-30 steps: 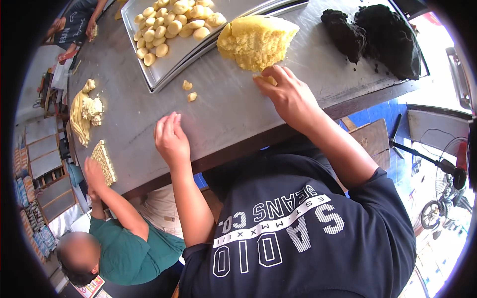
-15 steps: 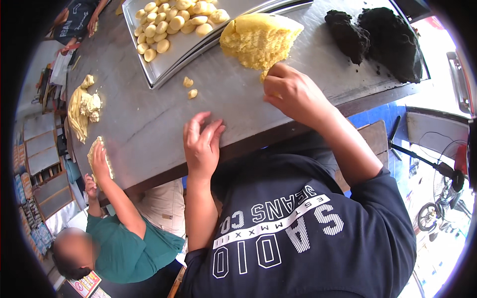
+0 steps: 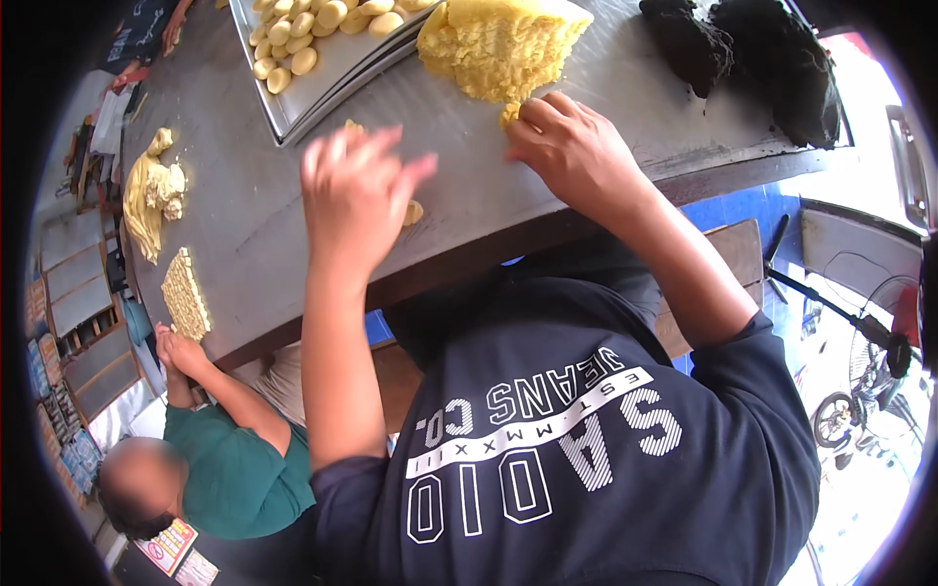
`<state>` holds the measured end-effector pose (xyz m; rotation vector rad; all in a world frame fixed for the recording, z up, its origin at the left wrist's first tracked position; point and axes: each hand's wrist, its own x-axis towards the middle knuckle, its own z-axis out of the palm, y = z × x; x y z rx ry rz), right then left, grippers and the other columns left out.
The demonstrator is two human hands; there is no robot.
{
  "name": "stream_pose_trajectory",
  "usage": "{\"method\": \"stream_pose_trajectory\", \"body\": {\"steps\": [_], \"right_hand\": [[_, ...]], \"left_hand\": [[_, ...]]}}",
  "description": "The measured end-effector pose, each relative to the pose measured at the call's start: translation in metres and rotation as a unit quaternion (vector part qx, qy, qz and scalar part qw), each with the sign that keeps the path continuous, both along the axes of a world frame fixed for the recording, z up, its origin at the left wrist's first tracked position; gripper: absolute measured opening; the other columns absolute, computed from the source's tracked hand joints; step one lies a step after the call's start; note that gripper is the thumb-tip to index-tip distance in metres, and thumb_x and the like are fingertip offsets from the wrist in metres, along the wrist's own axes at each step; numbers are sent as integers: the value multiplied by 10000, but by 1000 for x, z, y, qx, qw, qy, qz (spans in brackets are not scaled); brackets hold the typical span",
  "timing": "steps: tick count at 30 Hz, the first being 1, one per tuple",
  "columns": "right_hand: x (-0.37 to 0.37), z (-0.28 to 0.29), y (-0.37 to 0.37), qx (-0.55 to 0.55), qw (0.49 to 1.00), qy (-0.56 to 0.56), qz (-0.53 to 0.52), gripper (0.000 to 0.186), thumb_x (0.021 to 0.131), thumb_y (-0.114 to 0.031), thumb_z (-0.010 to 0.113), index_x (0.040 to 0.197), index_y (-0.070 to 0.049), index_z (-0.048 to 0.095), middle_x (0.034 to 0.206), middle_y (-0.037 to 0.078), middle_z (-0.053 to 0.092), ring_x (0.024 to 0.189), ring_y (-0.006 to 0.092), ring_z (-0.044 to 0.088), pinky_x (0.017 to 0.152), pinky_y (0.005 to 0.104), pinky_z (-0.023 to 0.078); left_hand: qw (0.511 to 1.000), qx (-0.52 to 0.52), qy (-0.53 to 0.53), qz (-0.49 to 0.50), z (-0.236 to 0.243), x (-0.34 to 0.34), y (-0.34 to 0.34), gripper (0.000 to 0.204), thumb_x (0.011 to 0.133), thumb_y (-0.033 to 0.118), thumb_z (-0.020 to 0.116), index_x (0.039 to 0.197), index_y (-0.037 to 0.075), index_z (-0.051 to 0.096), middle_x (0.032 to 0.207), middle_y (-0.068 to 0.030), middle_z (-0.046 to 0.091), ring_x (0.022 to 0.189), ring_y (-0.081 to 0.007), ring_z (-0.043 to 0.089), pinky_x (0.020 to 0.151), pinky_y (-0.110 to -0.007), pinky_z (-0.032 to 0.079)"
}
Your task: The person shapes pieces of yellow dough into small rounds, placing them onto a metal tray alongside several others.
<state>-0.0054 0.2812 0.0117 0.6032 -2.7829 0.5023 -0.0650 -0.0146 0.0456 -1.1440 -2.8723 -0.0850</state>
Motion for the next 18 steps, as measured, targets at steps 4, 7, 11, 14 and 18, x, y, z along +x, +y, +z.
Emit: {"method": "stream_pose_trajectory", "body": {"steps": [4,7,11,14,18], "right_hand": [[0,9,-5,-17,1000,-16,-18,182,983,-234,805,1031,-82,718,1049,90,693,1108,299,709,919,461,627],[14,11,-1,-138,987,0,-81,197,974,-210,810,1051,-70,696,1062,108,696,1122,336,716,906,472,622],[13,0,-1,-120,990,-4,-72,271,916,-102,877,1149,-75,741,1114,127,738,1053,389,737,913,482,621],[3,-4,3,-119,992,4,-32,155,1000,-195,781,1016,-63,703,1075,108,702,1086,351,729,908,472,619],[2,-9,-14,-103,995,16,-10,169,999,-219,785,983,-70,708,1058,94,699,1073,333,722,909,467,621]], "left_hand": [[938,262,222,-43,-43,-28,55,327,1022,336,839,796,158,683,838,10,705,891,-232,681,961,-434,433],[928,271,235,-98,-51,-7,46,287,1024,310,835,817,157,707,808,15,687,825,-230,668,899,-435,437],[928,292,199,-117,-61,-19,67,297,1032,303,828,814,147,699,754,15,650,744,-234,649,829,-426,458],[925,352,142,-23,-58,-18,59,305,1034,306,821,821,132,690,739,-15,654,698,-252,651,819,-421,483],[899,346,132,-232,-51,-3,60,281,1093,237,724,844,107,721,741,-49,644,714,-293,666,789,-417,485]]}}
